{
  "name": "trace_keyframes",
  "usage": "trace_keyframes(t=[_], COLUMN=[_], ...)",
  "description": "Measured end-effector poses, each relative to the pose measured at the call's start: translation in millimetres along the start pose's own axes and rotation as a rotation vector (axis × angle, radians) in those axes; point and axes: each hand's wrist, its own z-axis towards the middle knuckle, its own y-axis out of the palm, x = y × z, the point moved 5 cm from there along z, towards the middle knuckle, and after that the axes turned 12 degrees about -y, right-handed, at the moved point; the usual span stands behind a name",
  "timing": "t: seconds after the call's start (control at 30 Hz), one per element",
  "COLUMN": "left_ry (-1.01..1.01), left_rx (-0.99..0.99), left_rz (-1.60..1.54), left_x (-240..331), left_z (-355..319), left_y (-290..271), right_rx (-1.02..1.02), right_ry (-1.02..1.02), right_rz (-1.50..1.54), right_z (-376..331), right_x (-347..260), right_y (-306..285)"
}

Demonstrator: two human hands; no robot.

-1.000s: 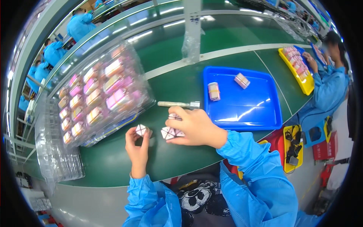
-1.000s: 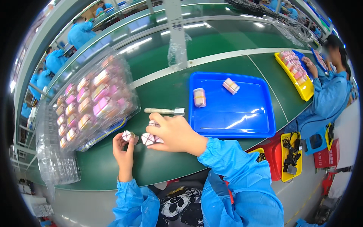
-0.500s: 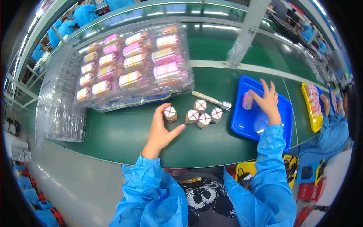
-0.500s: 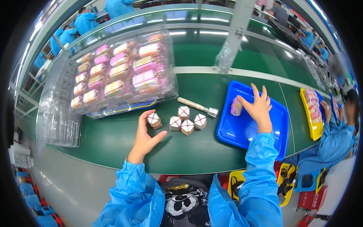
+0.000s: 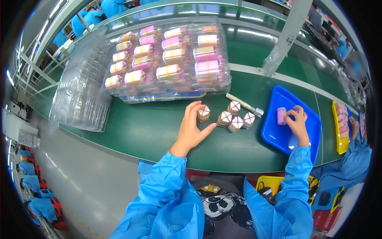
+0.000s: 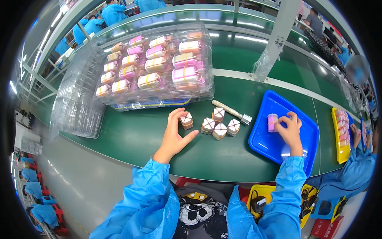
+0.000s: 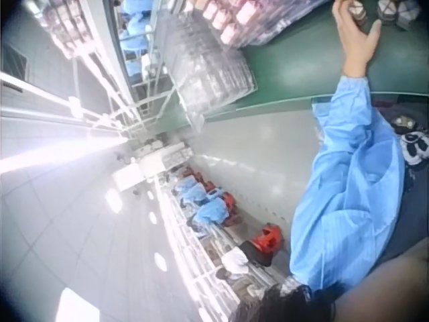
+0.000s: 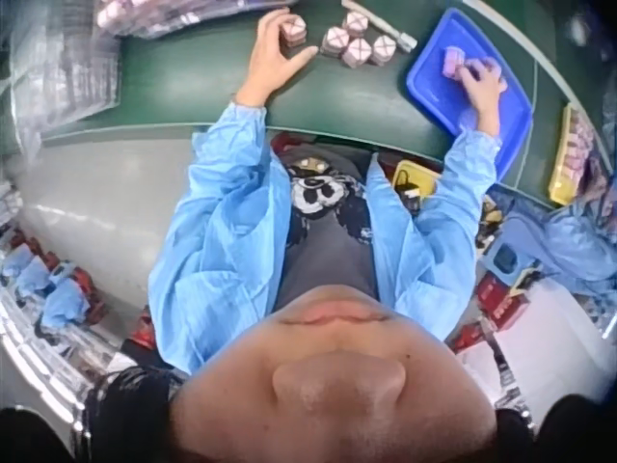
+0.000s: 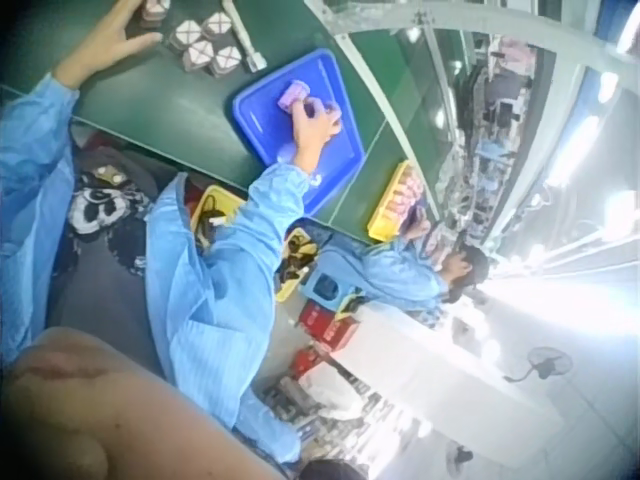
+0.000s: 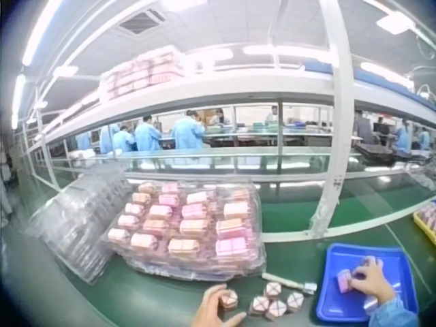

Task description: Marking small components with a pen and packaging them into plastic trays at an industrial assembly line.

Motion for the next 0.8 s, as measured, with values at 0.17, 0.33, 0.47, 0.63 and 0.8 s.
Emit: trace_keyframes(t=[0.17,0.33,0.47,0.63,0.8], left_ry=[-0.025,-0.022,0.024,0.333,0.696], left_rx=[0.015,0.02,0.098,0.26,0.001], left_rz=[-0.048,-0.046,-0.018,0.196,0.232], left_x=[0,-4,1,48,123], left_z=[-1,-3,-3,-20,-53], left_y=[-1,-2,-8,-16,14], right_rx=[-0.041,-0.039,0.036,0.204,-0.061], right_ry=[-0.059,0.029,0.068,0.038,-0.459], right_rz=[0.006,-0.109,-0.058,0.17,0.232], right_z=[-9,-7,-2,-13,-40], right_x=[-57,-68,-54,-42,-190], right_y=[8,11,5,-35,-48])
